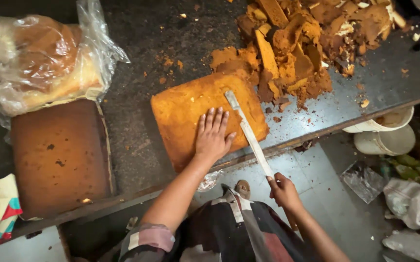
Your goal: The person removes two cakes from their packaging and places them on a counter. They then use a long blade to trim the top and sides of one cake, moving the scraps into a pile.
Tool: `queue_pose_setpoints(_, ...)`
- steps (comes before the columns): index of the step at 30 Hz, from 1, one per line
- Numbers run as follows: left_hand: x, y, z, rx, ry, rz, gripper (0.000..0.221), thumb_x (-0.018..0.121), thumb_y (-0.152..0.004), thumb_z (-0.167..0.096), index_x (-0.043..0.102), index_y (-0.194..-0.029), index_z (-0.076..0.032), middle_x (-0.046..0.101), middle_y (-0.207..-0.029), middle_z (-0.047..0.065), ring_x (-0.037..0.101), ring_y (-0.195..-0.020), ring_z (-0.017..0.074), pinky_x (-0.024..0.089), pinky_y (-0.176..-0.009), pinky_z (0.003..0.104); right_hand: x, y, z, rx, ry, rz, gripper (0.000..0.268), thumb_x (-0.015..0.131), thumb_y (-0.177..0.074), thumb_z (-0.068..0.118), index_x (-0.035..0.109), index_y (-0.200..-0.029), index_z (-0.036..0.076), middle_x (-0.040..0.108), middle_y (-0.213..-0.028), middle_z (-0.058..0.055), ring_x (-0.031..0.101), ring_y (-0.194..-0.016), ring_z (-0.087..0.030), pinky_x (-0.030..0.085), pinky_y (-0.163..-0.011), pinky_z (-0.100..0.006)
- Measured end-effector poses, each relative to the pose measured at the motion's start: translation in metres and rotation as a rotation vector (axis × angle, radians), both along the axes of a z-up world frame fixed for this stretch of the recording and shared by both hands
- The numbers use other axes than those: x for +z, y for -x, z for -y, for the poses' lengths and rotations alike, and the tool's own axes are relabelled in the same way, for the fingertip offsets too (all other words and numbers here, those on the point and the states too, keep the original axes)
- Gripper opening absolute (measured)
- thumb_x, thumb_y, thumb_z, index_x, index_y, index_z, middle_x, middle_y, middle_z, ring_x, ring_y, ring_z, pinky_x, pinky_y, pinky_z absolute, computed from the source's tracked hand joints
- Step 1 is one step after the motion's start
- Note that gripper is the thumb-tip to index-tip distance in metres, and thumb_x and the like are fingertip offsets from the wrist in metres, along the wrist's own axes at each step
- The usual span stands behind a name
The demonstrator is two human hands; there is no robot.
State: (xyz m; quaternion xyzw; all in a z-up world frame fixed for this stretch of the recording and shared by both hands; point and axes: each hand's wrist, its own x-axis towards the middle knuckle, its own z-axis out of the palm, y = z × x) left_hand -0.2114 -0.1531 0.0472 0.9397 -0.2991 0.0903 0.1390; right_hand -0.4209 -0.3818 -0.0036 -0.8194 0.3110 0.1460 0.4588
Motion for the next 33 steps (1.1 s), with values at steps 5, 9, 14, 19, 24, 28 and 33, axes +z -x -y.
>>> queue_pose_setpoints(5, -0.003, -0.001, -0.001, -0.002, 0.026, 0.022, 0.072, 0.044, -0.100, -0.053, 0.040, -0.156, -0.007, 0.037, -0.163, 0.015, 0.028, -0.152, 0.0369, 0.015, -0.124, 0.054, 0.003, -0.068, -0.022, 0.060, -0.060, 0.145, 0.032, 0.059, -0.100, 0.038, 0.064, -0.092, 0.007, 0.062, -0.056, -0.009, 0.053, -0.039, -0.016, 0.041, -0.037, -0.034)
queue_pose_setpoints(9, -0.006, 0.000, -0.002, 0.003, 0.047, 0.049, 0.070, 0.044, -0.102, -0.049, 0.040, -0.157, -0.006, 0.037, -0.164, 0.015, 0.029, -0.153, 0.0368, 0.015, -0.125, 0.053, 0.005, -0.110, -0.038, 0.109, -0.038, 0.117, 0.031, 0.058, -0.100, 0.037, 0.062, -0.093, 0.007, 0.061, -0.055, -0.009, 0.055, -0.040, -0.018, 0.043, -0.038, -0.035)
queue_pose_setpoints(14, -0.006, 0.004, -0.004, -0.004, 0.087, 0.054, 0.067, 0.043, -0.102, -0.046, 0.040, -0.157, -0.007, 0.036, -0.163, 0.016, 0.028, -0.153, 0.0369, 0.014, -0.126, 0.053, 0.015, -0.012, -0.029, 0.122, -0.005, 0.014, 0.036, 0.059, -0.097, 0.041, 0.061, -0.090, 0.006, 0.064, -0.055, -0.010, 0.054, -0.039, -0.019, 0.042, -0.038, -0.036)
queue_pose_setpoints(19, -0.011, 0.002, -0.005, 0.014, 0.061, 0.039, 0.067, 0.042, -0.103, -0.046, 0.039, -0.156, -0.006, 0.034, -0.164, 0.017, 0.026, -0.154, 0.0377, 0.013, -0.127, 0.052, 0.014, -0.051, -0.039, 0.167, -0.048, 0.030, 0.040, 0.058, -0.100, 0.042, 0.060, -0.090, 0.003, 0.063, -0.056, -0.010, 0.055, -0.039, -0.018, 0.043, -0.037, -0.036)
queue_pose_setpoints(24, -0.014, 0.006, -0.012, 0.021, 0.181, 0.023, 0.070, 0.045, -0.101, -0.048, 0.038, -0.156, -0.004, 0.032, -0.165, 0.020, 0.025, -0.154, 0.0388, 0.013, -0.126, 0.052, 0.010, -0.103, -0.063, 0.218, -0.067, 0.123, 0.031, 0.060, -0.099, 0.038, 0.062, -0.096, 0.008, 0.063, -0.056, -0.010, 0.055, -0.041, -0.015, 0.042, -0.037, -0.034)
queue_pose_setpoints(28, -0.015, 0.023, -0.039, 0.071, 0.214, 0.011, 0.074, 0.047, -0.102, -0.050, 0.038, -0.156, 0.000, 0.033, -0.164, 0.022, 0.025, -0.154, 0.0392, 0.014, -0.126, 0.053, 0.013, -0.026, -0.034, 0.284, 0.016, 0.019, 0.038, 0.061, -0.098, 0.040, 0.064, -0.088, 0.004, 0.065, -0.055, -0.009, 0.056, -0.040, -0.017, 0.044, -0.038, -0.036)
queue_pose_setpoints(33, -0.019, 0.034, -0.057, 0.089, 0.180, 0.011, 0.075, 0.047, -0.101, -0.048, 0.037, -0.155, 0.003, 0.034, -0.163, 0.023, 0.026, -0.154, 0.0388, 0.015, -0.126, 0.052, 0.013, -0.049, -0.048, 0.308, -0.011, 0.073, 0.030, 0.061, -0.096, 0.040, 0.063, -0.094, 0.010, 0.063, -0.052, -0.010, 0.056, -0.039, -0.016, 0.043, -0.038, -0.033)
